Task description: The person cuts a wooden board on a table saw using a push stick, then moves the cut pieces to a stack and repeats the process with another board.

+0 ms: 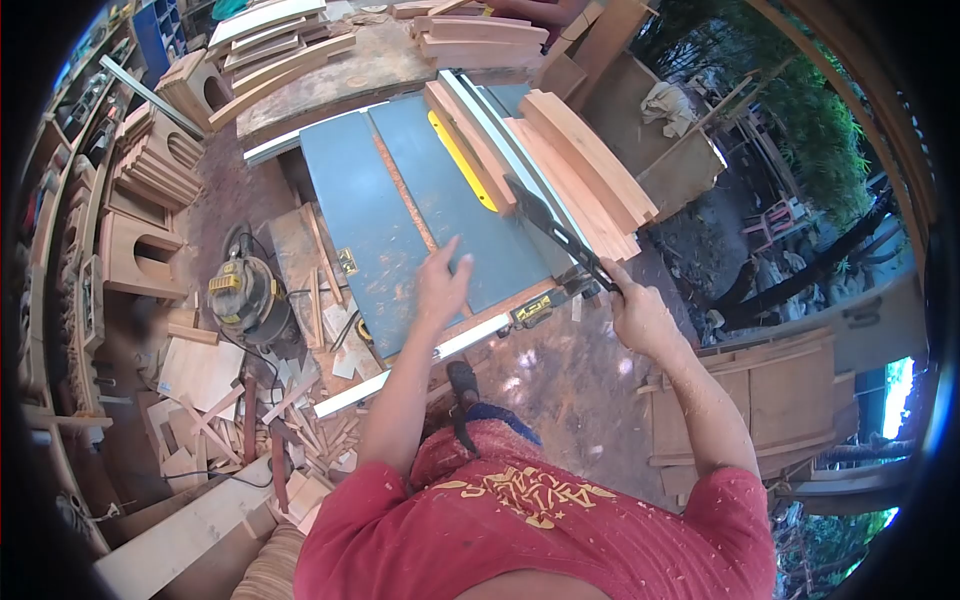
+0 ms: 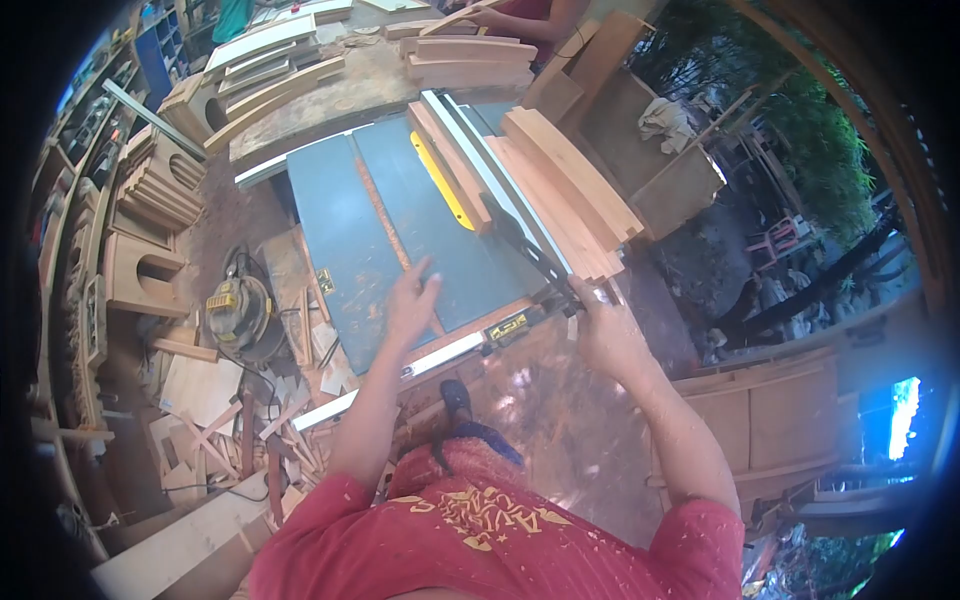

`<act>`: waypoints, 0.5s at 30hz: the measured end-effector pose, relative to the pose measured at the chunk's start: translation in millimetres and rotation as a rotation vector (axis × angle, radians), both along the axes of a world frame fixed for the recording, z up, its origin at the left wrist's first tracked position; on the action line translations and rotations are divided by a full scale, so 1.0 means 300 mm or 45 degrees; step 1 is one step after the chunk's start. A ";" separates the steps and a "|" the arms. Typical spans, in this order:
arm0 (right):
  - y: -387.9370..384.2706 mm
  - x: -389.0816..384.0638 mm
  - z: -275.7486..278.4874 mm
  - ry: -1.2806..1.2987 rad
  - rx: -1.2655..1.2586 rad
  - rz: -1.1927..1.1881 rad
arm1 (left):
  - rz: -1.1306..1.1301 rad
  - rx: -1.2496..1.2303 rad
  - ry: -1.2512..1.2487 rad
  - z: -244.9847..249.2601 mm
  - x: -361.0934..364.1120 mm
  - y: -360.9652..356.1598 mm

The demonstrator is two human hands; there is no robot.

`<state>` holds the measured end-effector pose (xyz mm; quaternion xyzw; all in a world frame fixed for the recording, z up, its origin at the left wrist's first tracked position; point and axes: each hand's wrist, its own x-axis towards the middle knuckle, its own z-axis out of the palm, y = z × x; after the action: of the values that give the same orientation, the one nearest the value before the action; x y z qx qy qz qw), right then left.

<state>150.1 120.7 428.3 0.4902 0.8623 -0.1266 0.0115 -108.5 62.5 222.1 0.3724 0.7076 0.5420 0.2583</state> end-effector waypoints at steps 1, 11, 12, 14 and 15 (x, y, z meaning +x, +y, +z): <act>0.005 -0.014 0.003 -0.002 -0.013 -0.002 | 0.110 0.006 0.137 -0.028 -0.012 -0.065; 0.103 -0.073 -0.061 0.023 0.082 0.039 | 0.373 -0.203 0.671 -0.063 0.058 -0.465; 0.107 -0.083 -0.059 0.022 0.074 0.051 | 0.395 -0.172 0.664 -0.070 0.065 -0.467; 0.118 -0.099 -0.060 0.036 0.069 0.079 | 0.428 -0.132 0.676 -0.083 0.071 -0.463; 0.125 -0.106 -0.063 0.052 0.074 0.096 | 0.438 -0.124 0.695 -0.087 0.068 -0.453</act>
<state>118.2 158.3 409.5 0.4547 0.8836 -0.1109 -0.0155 -88.2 -73.3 196.0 0.3661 0.8284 0.4236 -0.0188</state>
